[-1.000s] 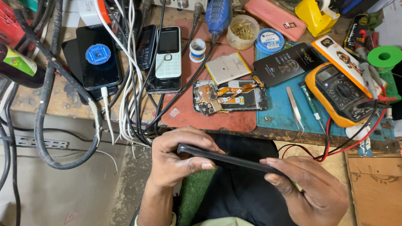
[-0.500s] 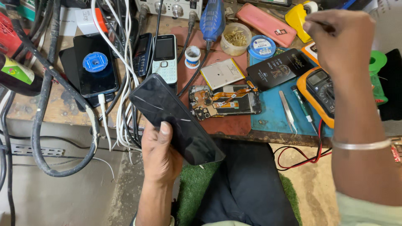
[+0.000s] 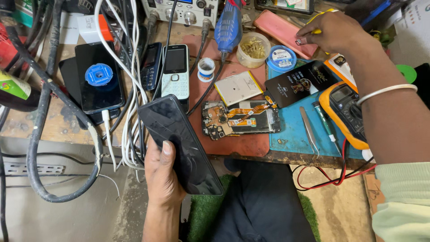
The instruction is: The person uses a screwdriver to work on the back of a disassembled smartphone, then connects a charging cable to test it. They also handle a second smartphone with a cracked screen, connect it to a charger, and observe the charging indicator on the screen.
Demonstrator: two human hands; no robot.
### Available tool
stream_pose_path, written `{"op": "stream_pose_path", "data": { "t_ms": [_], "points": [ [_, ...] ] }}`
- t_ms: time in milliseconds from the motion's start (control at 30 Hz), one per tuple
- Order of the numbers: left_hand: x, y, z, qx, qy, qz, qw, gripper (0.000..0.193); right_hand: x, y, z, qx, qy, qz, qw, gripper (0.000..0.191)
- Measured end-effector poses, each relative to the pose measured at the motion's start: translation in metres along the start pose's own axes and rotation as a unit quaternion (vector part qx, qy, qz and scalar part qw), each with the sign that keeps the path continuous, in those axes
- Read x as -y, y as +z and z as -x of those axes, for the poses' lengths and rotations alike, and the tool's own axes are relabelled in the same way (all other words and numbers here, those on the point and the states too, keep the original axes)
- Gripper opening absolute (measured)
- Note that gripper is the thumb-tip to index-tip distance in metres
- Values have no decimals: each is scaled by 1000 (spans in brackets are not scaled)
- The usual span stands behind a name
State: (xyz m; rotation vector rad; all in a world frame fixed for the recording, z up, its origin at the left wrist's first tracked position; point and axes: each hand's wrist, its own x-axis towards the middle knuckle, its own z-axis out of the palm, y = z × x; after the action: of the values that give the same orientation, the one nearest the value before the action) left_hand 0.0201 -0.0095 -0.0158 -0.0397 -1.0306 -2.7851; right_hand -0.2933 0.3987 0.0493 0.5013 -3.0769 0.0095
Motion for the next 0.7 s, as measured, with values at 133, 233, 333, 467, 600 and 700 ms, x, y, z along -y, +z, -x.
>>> {"op": "stream_pose_path", "data": {
  "t_ms": [133, 233, 333, 467, 600, 700],
  "points": [
    [-1, -2, -2, -16, 7, -9, 1000, 64, 1, 2, -3, 6, -2, -36, 999, 26],
    [-2, -4, -3, -22, 12, -8, 1000, 64, -1, 4, -4, -9, -22, -44, 999, 24],
    [-1, -5, -3, -27, 12, -7, 1000, 64, -7, 6, -9, 8, -35, -48, 998, 25],
    [-2, -5, -4, -34, 1, -6, 999, 64, -12, 10, -18, 46, -23, -63, 997, 25],
    [-5, -3, -4, -23, 15, -15, 1000, 64, -8, 6, -12, 41, -27, -83, 995, 22],
    [-6, -3, -4, -21, 19, -22, 999, 64, 0, -3, 1, 18, -19, -112, 993, 22]
  ]
}}
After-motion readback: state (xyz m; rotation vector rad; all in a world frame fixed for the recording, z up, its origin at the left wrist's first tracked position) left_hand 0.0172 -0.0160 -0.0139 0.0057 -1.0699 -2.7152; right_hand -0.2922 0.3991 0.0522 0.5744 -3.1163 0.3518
